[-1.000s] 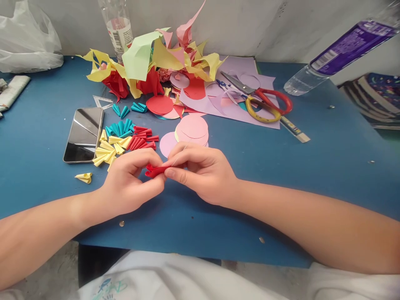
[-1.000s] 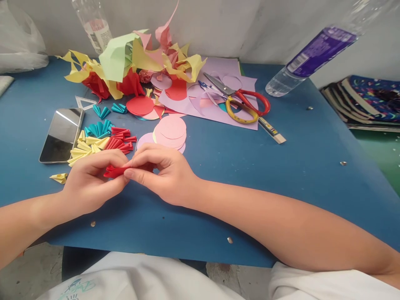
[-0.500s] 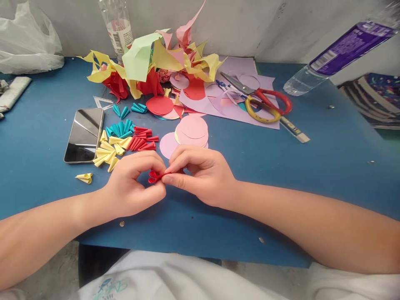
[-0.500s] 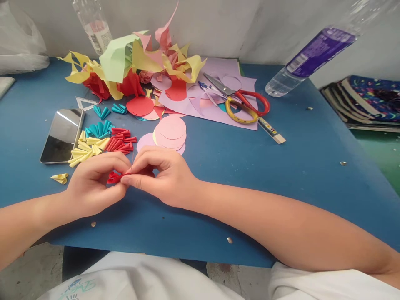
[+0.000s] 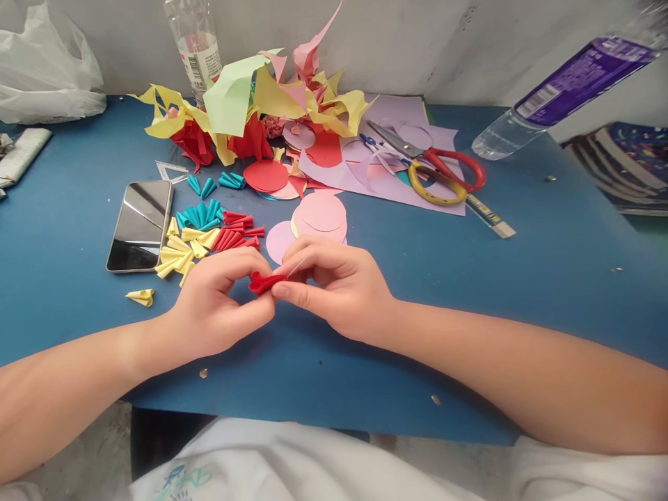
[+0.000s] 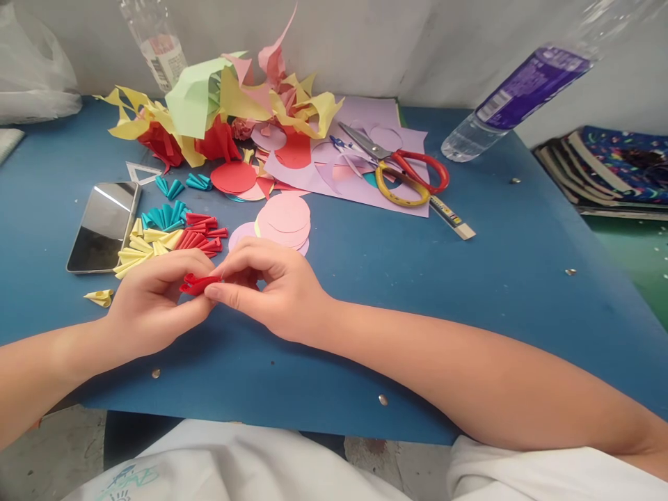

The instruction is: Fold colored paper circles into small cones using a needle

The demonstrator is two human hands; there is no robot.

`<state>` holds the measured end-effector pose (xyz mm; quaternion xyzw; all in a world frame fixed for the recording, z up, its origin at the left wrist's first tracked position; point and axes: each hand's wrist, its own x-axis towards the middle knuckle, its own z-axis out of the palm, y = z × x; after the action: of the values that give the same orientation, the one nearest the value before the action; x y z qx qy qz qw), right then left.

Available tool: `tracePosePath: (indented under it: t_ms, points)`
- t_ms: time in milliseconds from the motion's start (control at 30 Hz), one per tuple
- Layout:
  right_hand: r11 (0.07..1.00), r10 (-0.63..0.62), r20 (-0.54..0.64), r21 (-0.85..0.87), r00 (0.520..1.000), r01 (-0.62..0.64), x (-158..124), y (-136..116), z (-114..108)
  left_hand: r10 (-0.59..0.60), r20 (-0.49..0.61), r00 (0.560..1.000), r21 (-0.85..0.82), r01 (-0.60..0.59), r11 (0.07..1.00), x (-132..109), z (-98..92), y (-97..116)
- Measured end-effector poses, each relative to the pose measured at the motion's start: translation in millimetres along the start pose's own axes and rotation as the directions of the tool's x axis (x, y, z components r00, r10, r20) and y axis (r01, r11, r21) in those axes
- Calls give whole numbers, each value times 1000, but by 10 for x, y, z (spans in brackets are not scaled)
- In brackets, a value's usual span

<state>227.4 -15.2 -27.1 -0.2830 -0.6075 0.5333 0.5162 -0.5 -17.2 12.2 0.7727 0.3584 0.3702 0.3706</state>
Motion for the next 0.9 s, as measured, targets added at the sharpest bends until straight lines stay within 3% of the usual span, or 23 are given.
tracePosePath:
  t_ms: [167, 333, 533, 900]
  points:
    - [994, -101, 17, -35, 995, 101, 4, -4, 3, -30, -7, 1000, -29, 30, 999, 11, -14, 31]
    - [997, -42, -5, -65, 999, 42, 12, -7, 17, -28, 7, 1000, -27, 28, 999, 0, -16, 15]
    - [998, 51, -15, 26, 999, -51, 17, -32, 23, -2, 22, 1000, 12, 1, 1000, -9, -21, -11]
    - [993, 108, -56, 56, 993, -105, 9, -35, 35, -49, 25, 998, 45, 48, 998, 16, 2, -20]
